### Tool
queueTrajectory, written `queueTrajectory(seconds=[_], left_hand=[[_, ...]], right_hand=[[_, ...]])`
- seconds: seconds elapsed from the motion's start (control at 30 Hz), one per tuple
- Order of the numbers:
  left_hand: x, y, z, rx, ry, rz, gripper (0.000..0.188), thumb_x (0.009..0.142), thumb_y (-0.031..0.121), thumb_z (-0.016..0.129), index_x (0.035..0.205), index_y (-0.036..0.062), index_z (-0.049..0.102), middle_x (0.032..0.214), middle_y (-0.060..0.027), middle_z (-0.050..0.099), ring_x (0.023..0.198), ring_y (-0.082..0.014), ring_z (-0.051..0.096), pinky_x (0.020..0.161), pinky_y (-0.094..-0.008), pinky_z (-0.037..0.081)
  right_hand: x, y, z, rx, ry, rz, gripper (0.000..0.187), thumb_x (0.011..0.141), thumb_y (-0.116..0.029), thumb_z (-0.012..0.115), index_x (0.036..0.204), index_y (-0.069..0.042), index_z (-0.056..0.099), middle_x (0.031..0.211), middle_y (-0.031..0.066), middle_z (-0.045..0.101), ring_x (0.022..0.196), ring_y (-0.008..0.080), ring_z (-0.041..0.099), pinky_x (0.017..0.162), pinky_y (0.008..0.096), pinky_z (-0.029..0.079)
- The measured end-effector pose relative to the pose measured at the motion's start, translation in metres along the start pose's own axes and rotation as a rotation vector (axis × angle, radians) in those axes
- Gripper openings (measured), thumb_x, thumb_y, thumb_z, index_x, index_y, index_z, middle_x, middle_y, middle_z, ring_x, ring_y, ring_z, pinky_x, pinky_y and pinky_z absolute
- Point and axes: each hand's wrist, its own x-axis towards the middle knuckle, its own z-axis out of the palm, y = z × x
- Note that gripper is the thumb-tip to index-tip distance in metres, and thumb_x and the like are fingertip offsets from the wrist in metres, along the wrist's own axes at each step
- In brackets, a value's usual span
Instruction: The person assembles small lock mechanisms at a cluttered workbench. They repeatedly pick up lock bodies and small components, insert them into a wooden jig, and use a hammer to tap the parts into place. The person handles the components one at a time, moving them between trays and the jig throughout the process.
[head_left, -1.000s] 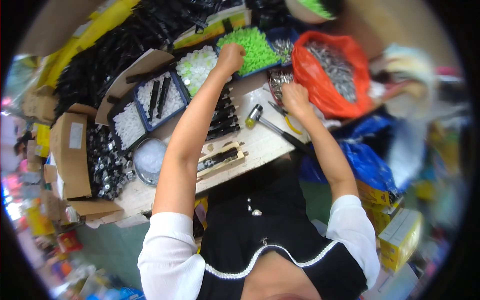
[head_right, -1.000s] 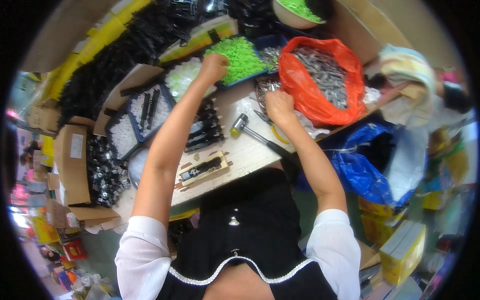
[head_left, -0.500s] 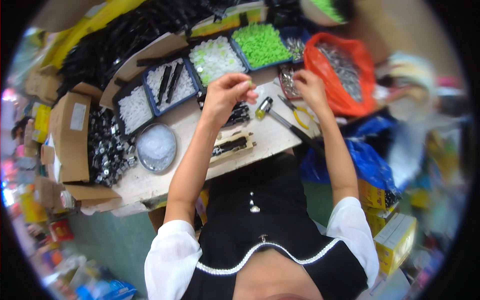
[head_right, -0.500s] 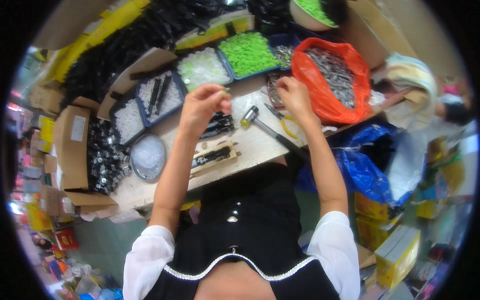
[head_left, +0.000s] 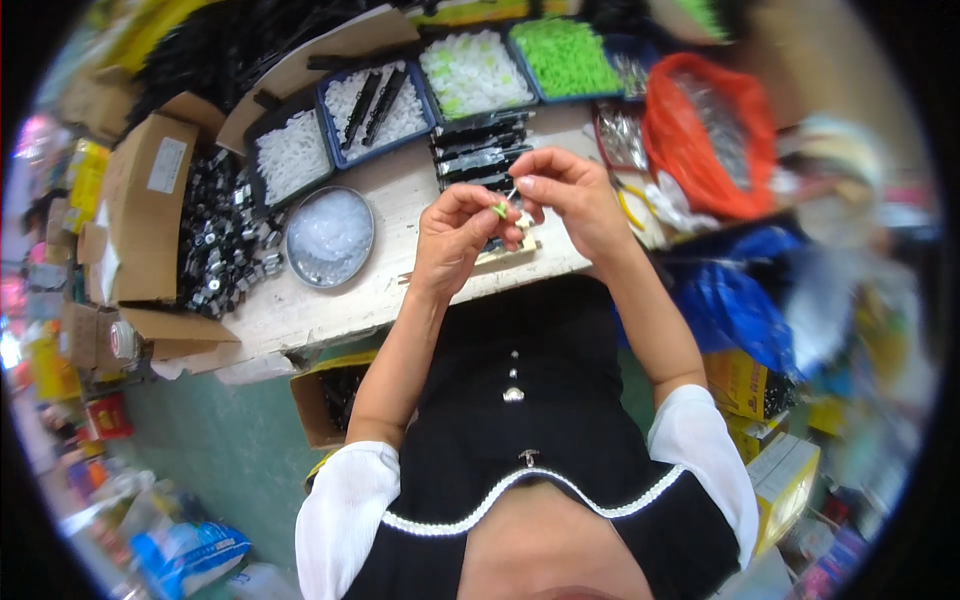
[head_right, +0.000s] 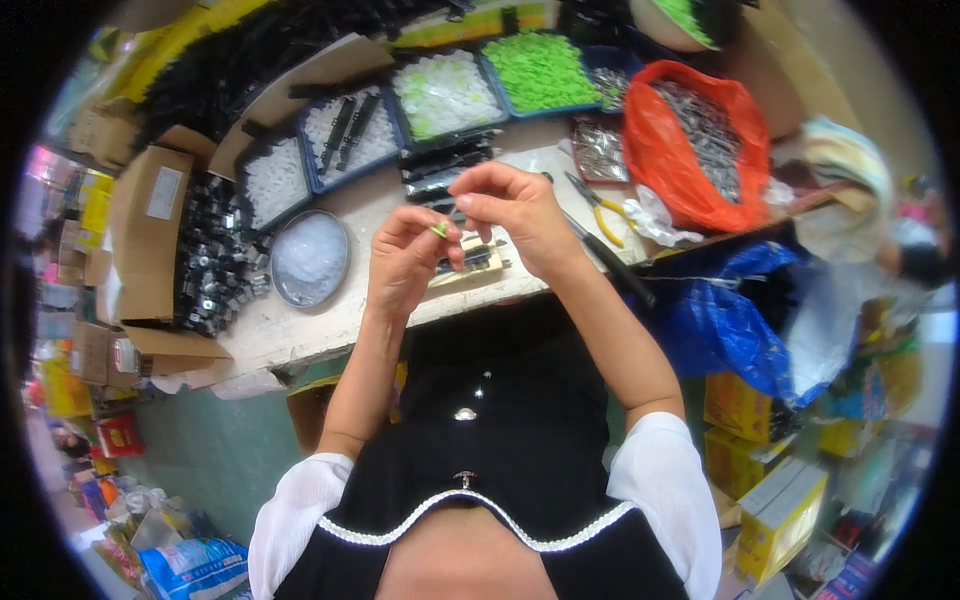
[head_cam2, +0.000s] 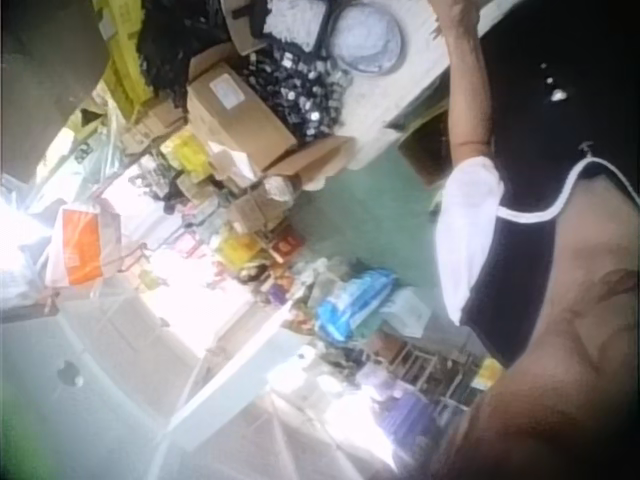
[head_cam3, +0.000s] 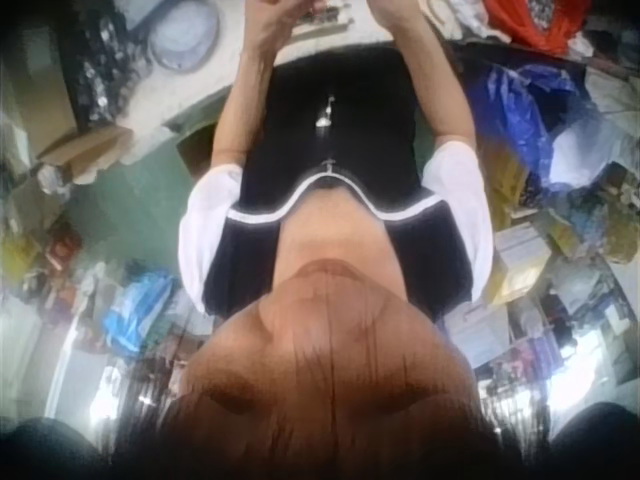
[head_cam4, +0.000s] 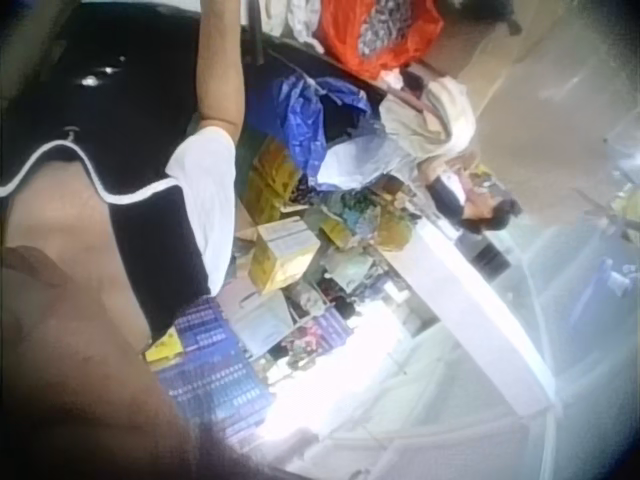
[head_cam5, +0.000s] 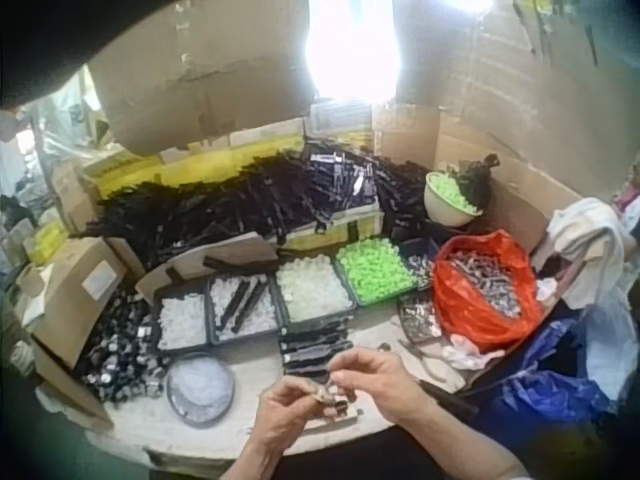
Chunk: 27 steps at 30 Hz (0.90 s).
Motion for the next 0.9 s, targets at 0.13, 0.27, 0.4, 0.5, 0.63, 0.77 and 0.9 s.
queueTrajectory(seconds=[0.13,0.27,0.4,0.5,0.63,0.77,0.9], left_hand=[[-0.003,-0.001,-0.001,0.041,0.013,0.053,0.011,0.085,0.002,0.059,0.096,0.0038,0.058,0.094,-0.0129,0.063,0.078,-0.0198,0.064,0.066,-0.0316,0.053],[-0.003,-0.002,-0.002,0.125,0.032,0.181,0.009,0.083,0.001,0.061,0.092,0.0018,0.061,0.094,-0.0117,0.062,0.078,-0.0186,0.063,0.067,-0.0300,0.052],[-0.008,0.000,-0.003,0.171,0.086,0.194,0.008,0.083,-0.001,0.061,0.091,0.0004,0.062,0.094,-0.0107,0.061,0.077,-0.0191,0.062,0.067,-0.0303,0.052],[-0.013,0.002,-0.006,0.207,0.123,0.173,0.008,0.085,0.000,0.059,0.093,0.0008,0.061,0.094,-0.0104,0.062,0.075,-0.0203,0.061,0.065,-0.0315,0.052],[-0.016,-0.001,-0.011,0.236,0.175,0.188,0.009,0.085,0.000,0.058,0.094,0.0003,0.061,0.095,-0.0103,0.062,0.076,-0.0204,0.062,0.065,-0.0322,0.052],[-0.016,-0.001,-0.010,0.226,0.237,0.226,0.009,0.085,-0.001,0.059,0.094,-0.0016,0.061,0.089,-0.0097,0.063,0.075,-0.0176,0.063,0.068,-0.0291,0.053],[-0.019,-0.002,-0.011,0.267,0.262,0.264,0.010,0.085,-0.001,0.059,0.094,-0.0014,0.061,0.090,-0.0093,0.063,0.075,-0.0163,0.062,0.068,-0.0279,0.052]], right_hand=[[-0.001,0.001,0.009,0.025,0.004,0.035,0.014,0.081,-0.004,0.063,0.094,0.000,0.062,0.076,0.0020,0.060,0.063,0.0073,0.053,0.057,0.0201,0.042],[-0.001,0.000,0.009,0.034,-0.029,0.097,0.014,0.082,-0.004,0.062,0.094,0.000,0.062,0.077,0.0023,0.061,0.062,0.0069,0.054,0.055,0.0196,0.043],[-0.003,0.004,0.018,0.079,-0.047,0.150,0.013,0.081,-0.005,0.062,0.094,0.000,0.062,0.076,0.0028,0.061,0.060,0.0065,0.054,0.053,0.0188,0.042],[-0.004,0.010,0.023,-0.066,0.006,0.026,0.014,0.082,-0.004,0.062,0.095,0.001,0.063,0.076,0.0031,0.061,0.062,0.0070,0.055,0.053,0.0193,0.044],[-0.006,0.019,0.034,-0.355,0.074,-0.240,0.014,0.082,-0.003,0.061,0.095,0.001,0.064,0.078,0.0040,0.062,0.064,0.0091,0.058,0.056,0.0221,0.047],[-0.008,0.023,0.035,-0.599,0.100,-0.440,0.013,0.080,-0.001,0.063,0.092,0.001,0.063,0.079,0.0066,0.061,0.063,0.0131,0.059,0.057,0.0244,0.047],[-0.014,0.023,0.034,-0.836,0.058,-0.580,0.011,0.077,-0.001,0.065,0.088,0.001,0.062,0.079,0.0097,0.060,0.065,0.0192,0.060,0.056,0.0273,0.048]])
